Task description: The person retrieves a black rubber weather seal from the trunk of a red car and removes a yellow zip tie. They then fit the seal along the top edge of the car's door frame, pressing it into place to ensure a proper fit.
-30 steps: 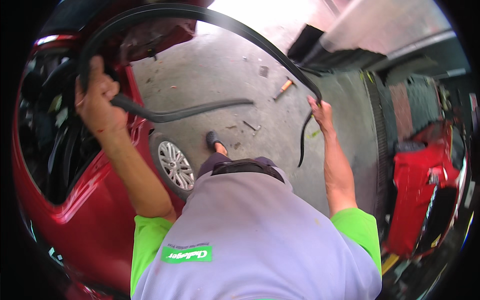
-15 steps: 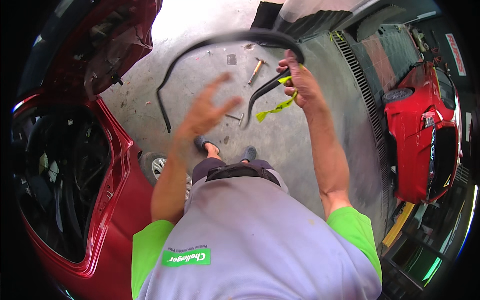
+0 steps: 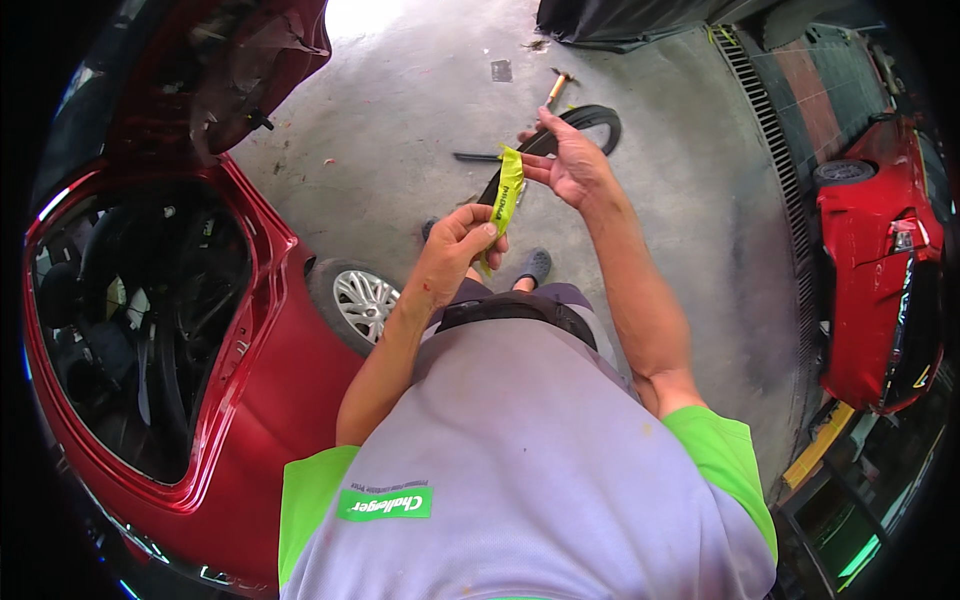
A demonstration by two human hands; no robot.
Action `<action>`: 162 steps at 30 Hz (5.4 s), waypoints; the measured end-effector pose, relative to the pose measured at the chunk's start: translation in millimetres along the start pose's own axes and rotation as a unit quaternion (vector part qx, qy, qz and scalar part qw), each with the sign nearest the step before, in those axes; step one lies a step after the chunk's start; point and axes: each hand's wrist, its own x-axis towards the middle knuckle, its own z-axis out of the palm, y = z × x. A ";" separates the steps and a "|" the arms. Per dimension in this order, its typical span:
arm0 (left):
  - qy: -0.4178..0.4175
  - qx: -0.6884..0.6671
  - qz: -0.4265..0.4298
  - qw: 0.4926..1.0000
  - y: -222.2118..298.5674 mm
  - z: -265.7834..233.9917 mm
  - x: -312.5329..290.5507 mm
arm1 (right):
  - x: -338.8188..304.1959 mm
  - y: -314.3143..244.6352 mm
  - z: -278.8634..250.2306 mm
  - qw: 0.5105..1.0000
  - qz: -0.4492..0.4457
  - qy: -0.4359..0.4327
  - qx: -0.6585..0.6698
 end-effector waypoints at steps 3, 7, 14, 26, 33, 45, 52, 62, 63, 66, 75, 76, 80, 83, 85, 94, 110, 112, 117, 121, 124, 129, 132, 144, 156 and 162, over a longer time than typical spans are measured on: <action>0.001 -0.026 0.032 0.999 -5.4 -5.0 -6.5 | -21.1 -6.4 -8.9 0.999 0.013 -0.033 -0.015; -0.029 0.016 0.043 0.999 6.5 10.0 -10.7 | -32.6 0.0 -30.3 0.985 -0.017 0.018 -0.173; -0.087 0.043 0.111 0.989 19.4 33.7 -34.8 | -28.6 3.2 -53.8 0.963 -0.122 0.053 -0.234; -0.020 -0.002 0.207 0.978 23.4 46.9 -18.6 | -92.7 3.1 -10.2 0.968 -0.100 -0.229 0.000; -0.023 0.055 0.223 0.973 25.5 58.6 -13.4 | -104.6 -5.0 1.4 0.957 -0.084 -0.260 -0.093; -0.046 0.102 0.175 0.978 33.7 52.7 -21.1 | -92.5 -2.8 -7.0 0.961 -0.119 -0.210 -0.134; 0.044 0.091 0.142 0.985 47.5 41.9 -2.3 | -95.7 -15.2 -6.6 0.945 -0.126 -0.199 -0.228; 0.100 0.071 0.151 0.981 43.5 46.3 18.1 | -92.7 -21.4 -18.9 0.946 -0.128 -0.196 -0.222; 0.108 0.067 0.150 0.980 41.9 45.9 19.4 | -91.8 -21.0 -20.8 0.950 -0.129 -0.189 -0.212; 0.137 0.023 0.161 0.977 41.5 43.4 22.5 | -89.9 -22.0 -24.1 0.958 -0.131 -0.173 -0.187; 0.123 -0.096 0.148 0.977 43.3 29.8 25.2 | -84.5 -24.2 -30.0 0.964 -0.121 -0.180 -0.157; 0.119 -0.109 0.147 0.976 43.2 29.3 24.9 | -82.8 -22.0 -30.7 0.964 -0.118 -0.182 -0.154; 0.116 -0.146 0.141 0.972 40.6 25.4 25.9 | -78.2 -16.7 -31.4 0.963 -0.121 -0.188 -0.149; 0.119 -0.158 0.136 0.971 41.0 24.2 25.9 | -78.4 -15.7 -32.1 0.966 -0.115 -0.180 -0.145; 0.116 -0.171 0.128 0.970 41.2 22.8 25.8 | -76.9 -14.4 -33.6 0.967 -0.115 -0.178 -0.143; 0.098 -0.217 0.100 0.966 41.2 22.6 21.9 | -81.1 -10.4 -30.0 0.960 -0.116 -0.185 -0.172; 0.110 -0.208 0.110 0.966 34.6 24.1 14.9 | -93.3 -5.2 -26.7 0.965 -0.115 -0.168 -0.167; 0.112 -0.198 0.112 0.967 34.2 24.7 13.8 | -94.2 -5.8 -28.3 0.965 -0.118 -0.170 -0.161; 0.115 -0.188 0.119 0.968 32.0 24.5 10.9 | -95.8 -4.3 -31.5 0.963 -0.128 -0.176 -0.160; 0.111 -0.175 0.136 0.969 31.0 24.6 9.4 | -95.0 -1.7 -34.3 0.961 -0.135 -0.178 -0.166; 0.119 -0.163 0.153 0.967 29.8 24.6 7.0 | -95.2 -0.3 -34.8 0.962 -0.133 -0.173 -0.164; 0.137 -0.138 0.171 0.966 27.9 25.0 2.9 | -97.9 -0.4 -36.0 0.961 -0.136 -0.168 -0.174; 0.137 -0.140 0.169 0.966 24.5 23.0 2.0 | -95.9 2.0 -38.4 0.959 -0.140 -0.169 -0.181; 0.242 -0.117 0.216 0.939 27.3 -19.0 -5.0 | -98.4 -4.5 -61.4 0.965 -0.168 -0.126 -0.157; 0.378 -0.018 0.203 0.903 -1.6 -98.0 -29.5 | -121.6 -46.3 -123.8 0.968 -0.231 -0.012 -0.097; 0.425 -0.012 0.198 0.883 -24.2 -122.2 -29.1 | -146.0 -73.1 -98.2 0.940 -0.282 0.009 -0.192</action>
